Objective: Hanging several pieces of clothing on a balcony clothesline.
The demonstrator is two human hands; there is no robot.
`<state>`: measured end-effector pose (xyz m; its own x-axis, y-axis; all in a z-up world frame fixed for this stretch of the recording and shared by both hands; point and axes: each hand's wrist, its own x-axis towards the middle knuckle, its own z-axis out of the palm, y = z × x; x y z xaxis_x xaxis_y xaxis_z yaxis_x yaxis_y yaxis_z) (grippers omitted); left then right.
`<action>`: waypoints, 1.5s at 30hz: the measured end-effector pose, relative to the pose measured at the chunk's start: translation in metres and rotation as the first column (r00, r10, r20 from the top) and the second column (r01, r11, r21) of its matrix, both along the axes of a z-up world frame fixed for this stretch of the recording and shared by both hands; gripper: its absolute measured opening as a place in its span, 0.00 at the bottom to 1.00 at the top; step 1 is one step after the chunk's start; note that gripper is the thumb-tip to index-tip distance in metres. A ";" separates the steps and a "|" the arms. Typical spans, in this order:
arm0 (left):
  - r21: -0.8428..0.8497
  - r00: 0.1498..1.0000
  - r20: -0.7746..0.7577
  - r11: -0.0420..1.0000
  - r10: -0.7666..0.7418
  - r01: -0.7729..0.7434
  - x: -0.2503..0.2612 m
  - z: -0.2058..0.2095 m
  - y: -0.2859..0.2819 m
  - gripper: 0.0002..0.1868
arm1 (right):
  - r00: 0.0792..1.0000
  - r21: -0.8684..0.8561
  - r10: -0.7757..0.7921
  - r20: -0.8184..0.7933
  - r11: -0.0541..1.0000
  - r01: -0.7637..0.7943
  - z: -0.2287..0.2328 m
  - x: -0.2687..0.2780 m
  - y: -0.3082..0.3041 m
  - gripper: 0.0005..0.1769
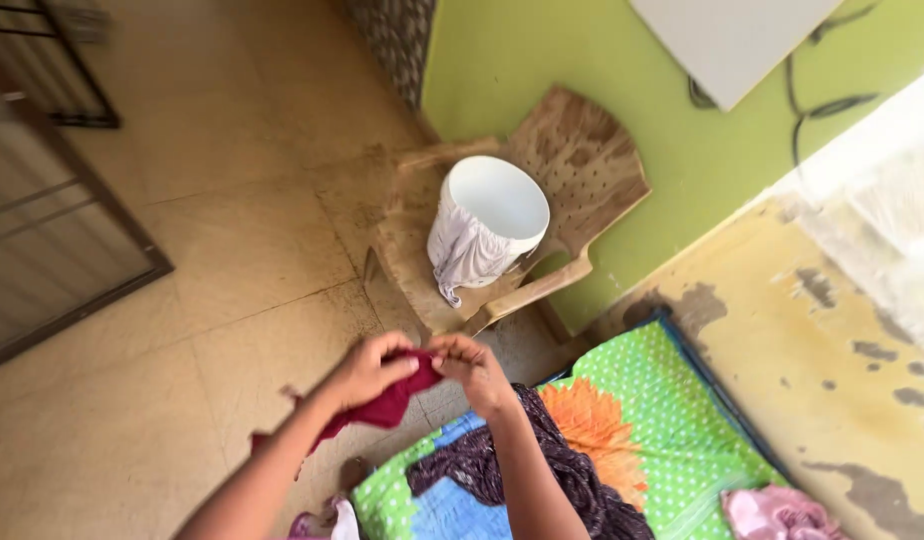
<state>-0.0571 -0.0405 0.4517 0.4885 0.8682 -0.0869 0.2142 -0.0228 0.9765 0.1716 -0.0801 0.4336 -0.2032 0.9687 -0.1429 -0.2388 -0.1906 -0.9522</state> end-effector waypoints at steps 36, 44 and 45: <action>0.577 0.601 0.042 0.472 0.798 -0.667 -0.285 0.120 -0.445 0.10 | 0.854 0.360 0.315 0.413 0.805 -0.471 0.159 -0.373 -0.320 0.04; 0.700 0.511 -0.248 0.517 0.823 -0.493 -0.319 0.130 -0.530 0.07 | 0.772 0.225 0.469 0.428 0.773 -0.594 0.095 -0.396 -0.378 0.07; 0.715 0.554 -0.282 0.556 0.783 -0.423 -0.317 0.132 -0.538 0.07 | 0.733 0.250 0.456 0.504 0.736 -0.630 0.092 -0.397 -0.384 0.07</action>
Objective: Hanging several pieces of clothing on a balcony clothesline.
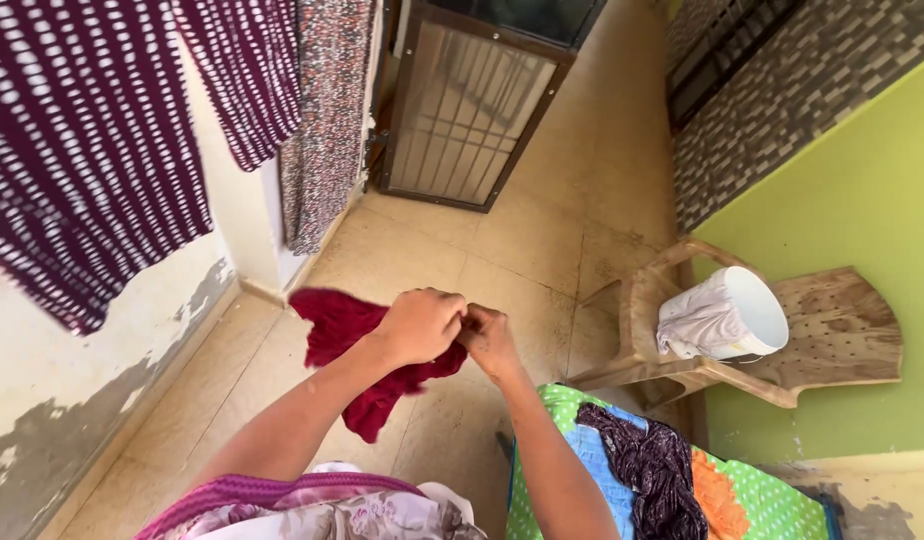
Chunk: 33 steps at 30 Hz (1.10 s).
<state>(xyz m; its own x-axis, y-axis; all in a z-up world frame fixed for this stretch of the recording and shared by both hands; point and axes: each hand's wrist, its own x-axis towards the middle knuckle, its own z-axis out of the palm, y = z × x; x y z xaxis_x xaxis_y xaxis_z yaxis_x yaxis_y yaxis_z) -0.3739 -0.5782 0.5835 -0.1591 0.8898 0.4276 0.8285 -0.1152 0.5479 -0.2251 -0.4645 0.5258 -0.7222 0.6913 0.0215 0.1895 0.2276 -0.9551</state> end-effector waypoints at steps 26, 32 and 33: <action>-0.127 0.697 -0.097 0.685 0.711 -0.717 0.031 -0.006 -0.401 0.06 | 0.808 0.601 0.171 0.563 0.586 -0.543 -0.113 -0.074 -0.175 0.12; -0.119 0.381 -0.041 0.374 0.924 -0.920 -0.004 -0.003 -0.548 0.10 | 0.659 0.334 0.386 0.645 0.633 -0.698 -0.100 -0.177 -0.301 0.14; -0.016 0.321 -0.006 0.320 0.947 -0.947 -0.009 0.003 -0.571 0.09 | 0.589 0.139 0.531 0.609 0.660 -0.738 -0.087 -0.188 -0.328 0.14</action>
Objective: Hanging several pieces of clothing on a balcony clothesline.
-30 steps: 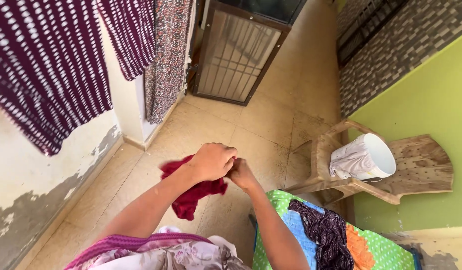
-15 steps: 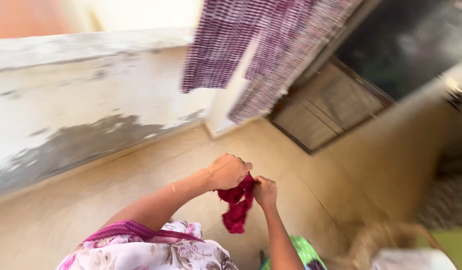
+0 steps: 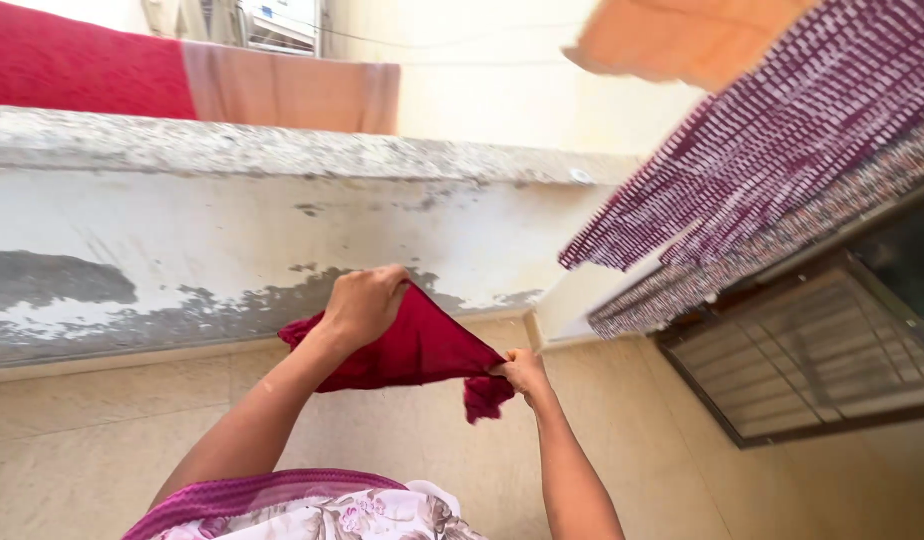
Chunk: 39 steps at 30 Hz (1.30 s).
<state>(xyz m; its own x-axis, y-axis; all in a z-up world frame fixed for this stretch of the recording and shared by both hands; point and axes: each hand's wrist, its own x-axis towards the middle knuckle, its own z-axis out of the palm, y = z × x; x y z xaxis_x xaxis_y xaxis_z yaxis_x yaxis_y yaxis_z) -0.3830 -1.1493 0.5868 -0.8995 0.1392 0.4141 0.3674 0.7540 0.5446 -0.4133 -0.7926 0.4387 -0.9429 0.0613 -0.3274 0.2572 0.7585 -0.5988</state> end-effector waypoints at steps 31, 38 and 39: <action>0.232 0.947 -0.120 0.919 -0.298 0.319 -0.141 0.046 -0.082 0.08 | 0.740 -0.947 -0.609 0.285 -0.296 0.122 0.018 -0.242 -0.078 0.07; 0.233 0.962 -0.216 0.949 -0.165 0.215 -0.193 0.085 -0.115 0.07 | 0.853 -0.969 -0.509 0.114 -0.248 -0.018 0.152 -0.333 -0.149 0.08; 0.261 0.978 -0.194 0.956 -0.082 0.132 -0.203 0.089 -0.122 0.07 | 0.877 -0.963 -0.479 0.038 -0.252 -0.096 0.169 -0.346 -0.158 0.07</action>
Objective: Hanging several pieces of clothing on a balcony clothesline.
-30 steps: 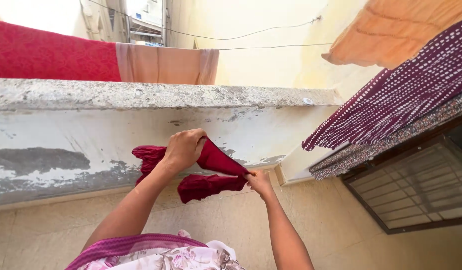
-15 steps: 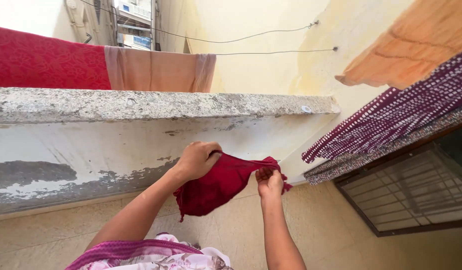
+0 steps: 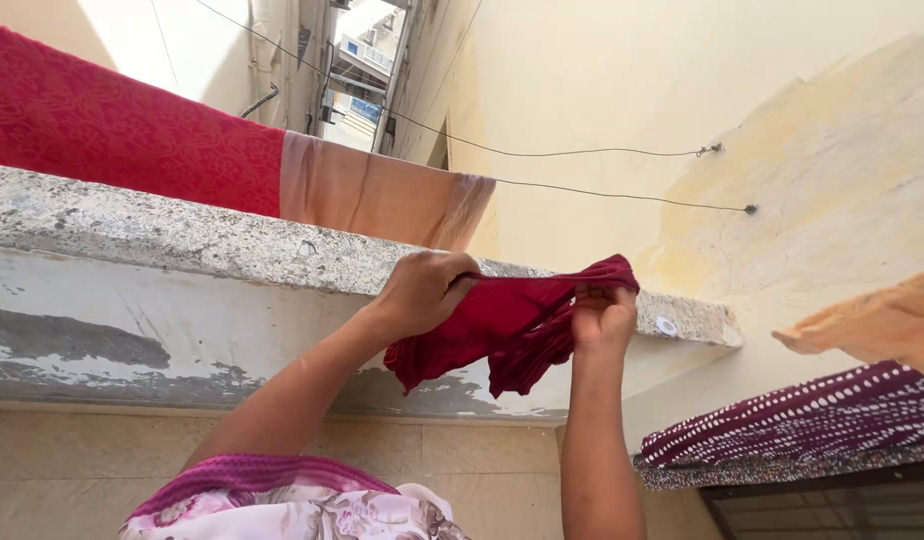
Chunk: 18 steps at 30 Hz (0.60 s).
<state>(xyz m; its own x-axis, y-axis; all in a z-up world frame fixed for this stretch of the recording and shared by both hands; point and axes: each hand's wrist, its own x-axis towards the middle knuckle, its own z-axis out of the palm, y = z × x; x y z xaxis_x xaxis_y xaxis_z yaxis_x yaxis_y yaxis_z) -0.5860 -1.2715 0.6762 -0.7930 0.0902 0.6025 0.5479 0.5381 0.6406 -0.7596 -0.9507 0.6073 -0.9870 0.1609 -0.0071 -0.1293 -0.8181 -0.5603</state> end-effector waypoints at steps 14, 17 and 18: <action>0.011 0.932 -0.228 0.958 0.283 -0.288 -0.245 -0.005 -0.058 0.08 | 0.943 0.335 -0.038 -0.331 0.929 0.155 0.168 -0.152 -0.101 0.13; -0.092 0.989 -0.018 0.984 0.149 -0.150 -0.267 -0.030 -0.061 0.10 | 0.926 0.323 -0.187 -0.328 0.899 0.296 0.130 -0.193 -0.098 0.11; -0.121 0.996 -0.008 0.989 0.086 -0.086 -0.271 -0.041 -0.061 0.11 | 0.909 0.275 -0.301 -0.287 0.883 0.379 0.111 -0.204 -0.094 0.11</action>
